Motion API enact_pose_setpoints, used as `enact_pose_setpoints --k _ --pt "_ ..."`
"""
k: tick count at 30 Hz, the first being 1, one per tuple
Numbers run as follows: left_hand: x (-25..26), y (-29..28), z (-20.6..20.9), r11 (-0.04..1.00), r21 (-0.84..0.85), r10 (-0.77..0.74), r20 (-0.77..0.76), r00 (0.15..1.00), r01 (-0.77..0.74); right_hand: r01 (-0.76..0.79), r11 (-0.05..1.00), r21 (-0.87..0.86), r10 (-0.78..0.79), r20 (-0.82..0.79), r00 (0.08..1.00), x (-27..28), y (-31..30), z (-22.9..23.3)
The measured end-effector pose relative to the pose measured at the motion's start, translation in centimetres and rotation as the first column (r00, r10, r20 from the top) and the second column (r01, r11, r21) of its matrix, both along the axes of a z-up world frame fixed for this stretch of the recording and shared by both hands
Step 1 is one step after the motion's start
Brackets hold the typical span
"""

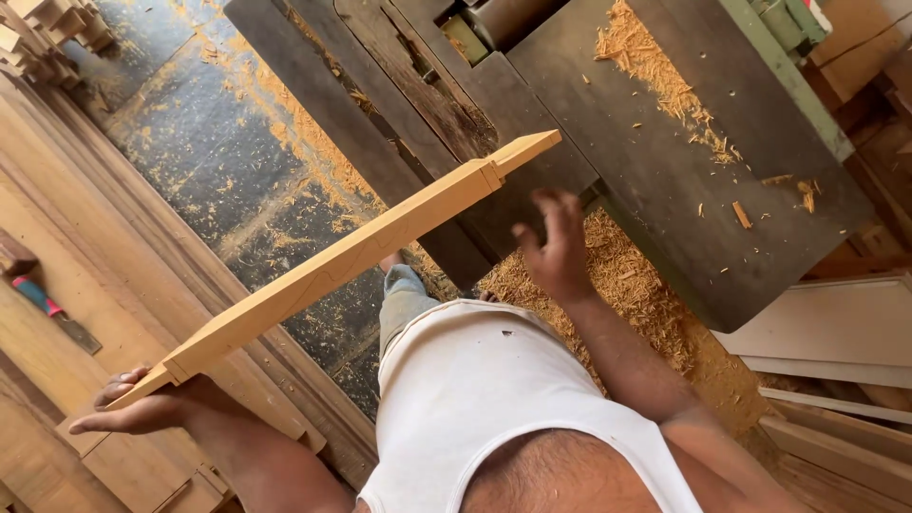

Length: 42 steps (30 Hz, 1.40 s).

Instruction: Flattening and smoothing a wood plank using a stationary jointer machine.

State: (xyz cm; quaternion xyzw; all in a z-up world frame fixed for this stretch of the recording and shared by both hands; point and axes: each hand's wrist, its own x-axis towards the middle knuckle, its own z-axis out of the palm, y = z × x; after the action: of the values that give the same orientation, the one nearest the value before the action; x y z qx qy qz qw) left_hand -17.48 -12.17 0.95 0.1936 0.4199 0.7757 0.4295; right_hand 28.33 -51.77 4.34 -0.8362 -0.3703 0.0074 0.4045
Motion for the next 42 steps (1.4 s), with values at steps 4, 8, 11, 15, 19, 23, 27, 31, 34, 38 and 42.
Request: enact_pose_setpoints --k 4,8,11,15,19,23,27,31,34,38,42 --pt "0.1 0.3 -0.2 0.999 -0.034 0.018 -0.031 0.999 -0.019 0.102 0.995 0.02 -0.1 -0.085 0.991 2.1 0.1 1.2" --pt "-0.9 1.4 -2.1 1.0 0.008 0.013 -0.024 1.0 -0.013 0.14 0.976 0.167 -0.065 -0.388 0.919 3.8 1.5 2.8" --pt "-0.8 2.0 -2.5 1.0 0.023 -0.01 -0.01 1.0 0.01 0.158 0.957 0.244 0.015 -0.586 0.81 5.5 3.0 3.6" --pt "1.9 0.7 1.7 0.996 -0.07 -0.056 -0.038 0.998 0.054 -0.13 0.924 0.358 0.24 -0.281 0.929 7.4 2.8 1.6" --pt "-1.4 1.6 -2.6 0.968 -0.18 -0.218 -0.258 0.941 0.175 -0.066 0.987 0.148 0.105 -0.276 0.955 8.4 0.7 1.7" --pt "1.5 -1.6 -1.4 0.787 -0.579 -0.615 -0.71 0.343 0.211 0.23 0.943 -0.24 -0.269 -0.148 0.952 8.0 1.1 4.4" --pt "6.4 -3.1 -0.4 0.561 -0.819 -0.828 -0.558 0.057 0.122 0.075 0.994 -0.085 -0.048 0.288 0.956 7.7 4.7 8.0" --pt "8.3 -1.8 -4.5 0.578 -0.814 -0.816 -0.575 0.06 0.065 -0.145 0.976 -0.163 0.182 0.241 0.953 5.4 7.4 4.2" --pt "7.8 -5.3 -3.1 0.527 -0.849 -0.849 -0.526 -0.05 -0.028 -0.188 0.899 -0.396 0.293 0.224 0.93 2.5 7.5 3.5" --pt "10.7 -6.4 0.9 0.557 -0.83 -0.831 -0.556 -0.034 -0.046 -0.158 0.881 -0.446 0.296 0.259 0.919 3.4 8.0 2.3" --pt "11.8 -6.9 2.1 0.512 -0.858 -0.859 -0.512 -0.009 -0.039 -0.152 0.878 -0.454 0.287 0.244 0.926 4.3 8.5 2.1"
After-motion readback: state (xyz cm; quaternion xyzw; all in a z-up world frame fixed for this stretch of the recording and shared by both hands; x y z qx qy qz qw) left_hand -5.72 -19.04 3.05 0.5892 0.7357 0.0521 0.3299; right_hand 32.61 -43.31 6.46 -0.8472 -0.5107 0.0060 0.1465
